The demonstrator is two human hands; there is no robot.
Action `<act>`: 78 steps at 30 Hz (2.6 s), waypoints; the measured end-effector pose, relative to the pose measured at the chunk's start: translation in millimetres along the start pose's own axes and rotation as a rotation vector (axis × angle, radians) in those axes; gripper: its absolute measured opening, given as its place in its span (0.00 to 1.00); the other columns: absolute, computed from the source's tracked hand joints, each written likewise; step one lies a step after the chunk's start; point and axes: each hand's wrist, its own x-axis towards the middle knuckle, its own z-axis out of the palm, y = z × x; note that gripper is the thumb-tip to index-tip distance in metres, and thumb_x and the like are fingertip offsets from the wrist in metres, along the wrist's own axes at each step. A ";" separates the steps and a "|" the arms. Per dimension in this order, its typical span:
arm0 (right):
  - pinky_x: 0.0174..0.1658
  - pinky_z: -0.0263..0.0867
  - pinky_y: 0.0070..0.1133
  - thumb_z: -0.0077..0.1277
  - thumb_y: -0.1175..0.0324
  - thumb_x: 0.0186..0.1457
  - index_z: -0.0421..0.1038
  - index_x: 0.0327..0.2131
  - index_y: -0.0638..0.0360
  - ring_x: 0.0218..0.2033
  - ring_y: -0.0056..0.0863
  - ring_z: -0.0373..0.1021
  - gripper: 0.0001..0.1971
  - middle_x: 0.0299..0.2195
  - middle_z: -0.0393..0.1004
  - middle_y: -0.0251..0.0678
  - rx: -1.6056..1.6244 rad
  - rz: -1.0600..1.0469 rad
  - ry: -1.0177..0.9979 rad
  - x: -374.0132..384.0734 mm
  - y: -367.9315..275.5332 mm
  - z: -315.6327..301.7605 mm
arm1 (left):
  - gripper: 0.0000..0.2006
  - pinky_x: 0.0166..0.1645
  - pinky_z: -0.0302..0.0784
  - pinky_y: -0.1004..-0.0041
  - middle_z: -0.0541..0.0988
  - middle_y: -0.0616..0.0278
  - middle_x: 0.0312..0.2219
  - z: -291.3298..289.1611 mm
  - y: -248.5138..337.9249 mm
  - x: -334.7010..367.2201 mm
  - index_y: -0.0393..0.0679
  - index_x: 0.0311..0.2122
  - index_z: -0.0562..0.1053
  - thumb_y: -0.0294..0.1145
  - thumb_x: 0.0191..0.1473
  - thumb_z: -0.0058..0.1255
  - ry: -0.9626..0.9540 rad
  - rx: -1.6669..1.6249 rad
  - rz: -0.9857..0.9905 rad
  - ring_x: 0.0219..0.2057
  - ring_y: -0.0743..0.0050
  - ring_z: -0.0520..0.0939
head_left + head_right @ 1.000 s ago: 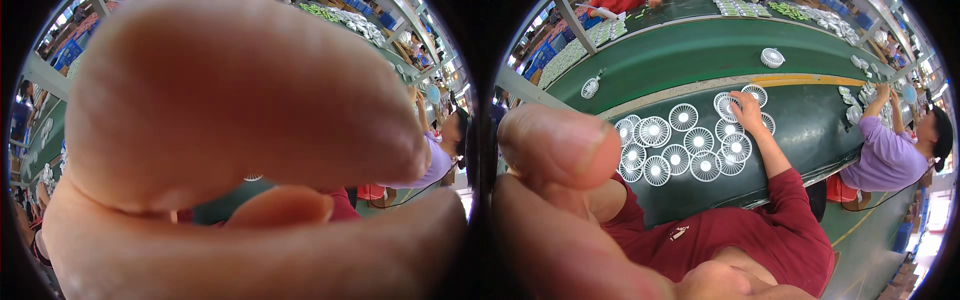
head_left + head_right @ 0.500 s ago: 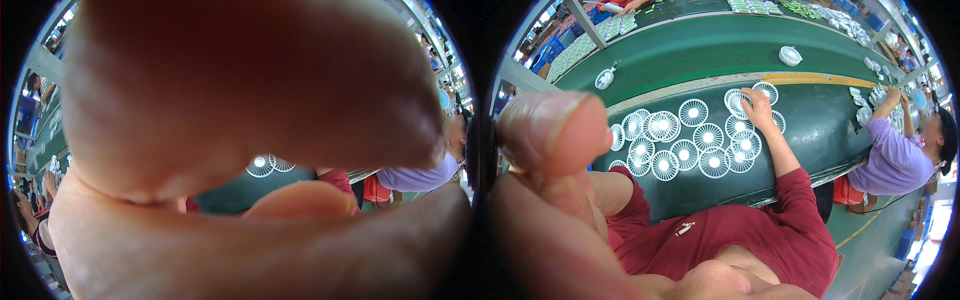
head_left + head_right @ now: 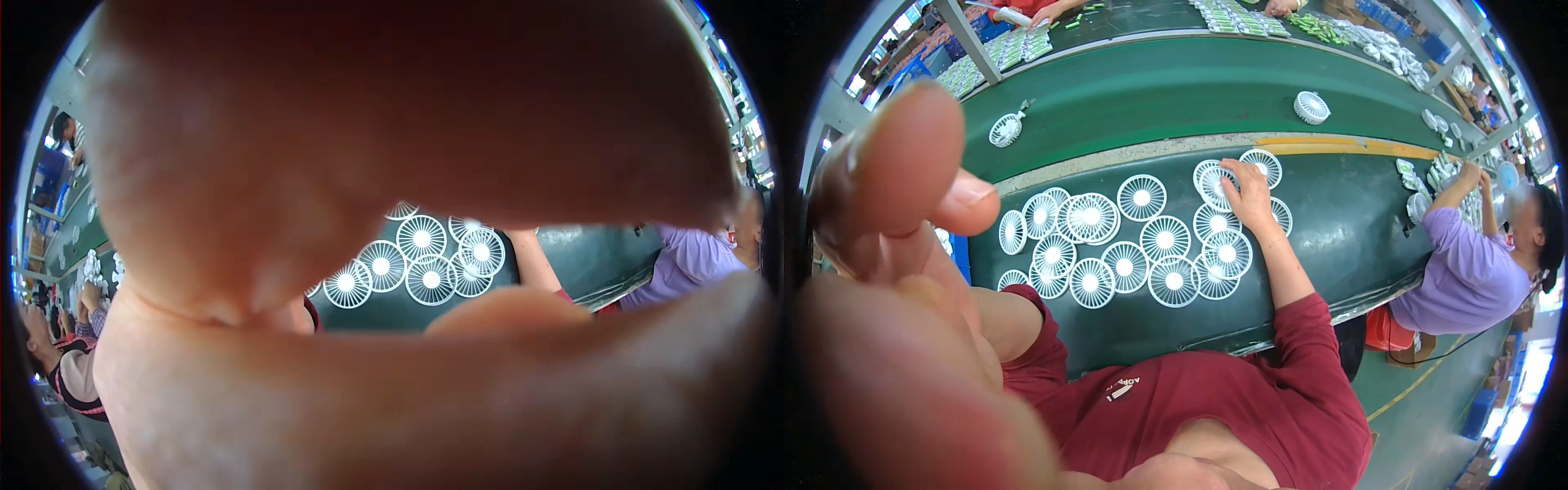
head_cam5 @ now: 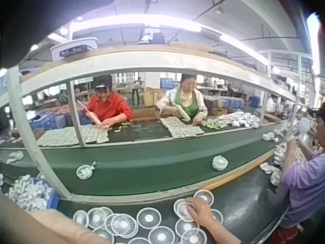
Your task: The person arranges circular fan grilles on the workstation and assembles handheld fans by pressing the plastic grilles onto the fan housings before setting them onto the conveyor belt.
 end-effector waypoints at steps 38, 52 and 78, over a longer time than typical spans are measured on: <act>0.50 0.63 0.33 0.52 0.71 0.51 0.72 0.44 0.60 0.45 0.44 0.69 0.15 0.42 0.75 0.43 -0.001 -0.017 0.008 -0.2 10.1 9.6 | 0.42 0.41 0.78 0.72 0.69 0.53 0.47 -2.1 -8.6 -15.4 0.51 0.56 0.56 0.39 0.34 0.65 0.176 0.282 -0.001 0.45 0.62 0.73; 0.50 0.63 0.33 0.52 0.72 0.50 0.72 0.43 0.61 0.45 0.44 0.69 0.14 0.43 0.75 0.43 0.014 -0.019 -0.012 1.1 7.7 6.3 | 0.46 0.42 0.79 0.73 0.69 0.51 0.49 -11.1 -44.2 2.1 0.50 0.58 0.54 0.41 0.32 0.67 0.210 0.403 0.146 0.47 0.62 0.73; 0.53 0.61 0.29 0.51 0.72 0.52 0.71 0.47 0.60 0.48 0.41 0.68 0.16 0.46 0.74 0.42 -0.001 0.008 -0.038 2.0 6.9 6.1 | 0.55 0.43 0.81 0.74 0.68 0.47 0.53 -11.2 -39.9 5.7 0.47 0.63 0.52 0.46 0.29 0.71 0.155 0.416 0.049 0.50 0.61 0.74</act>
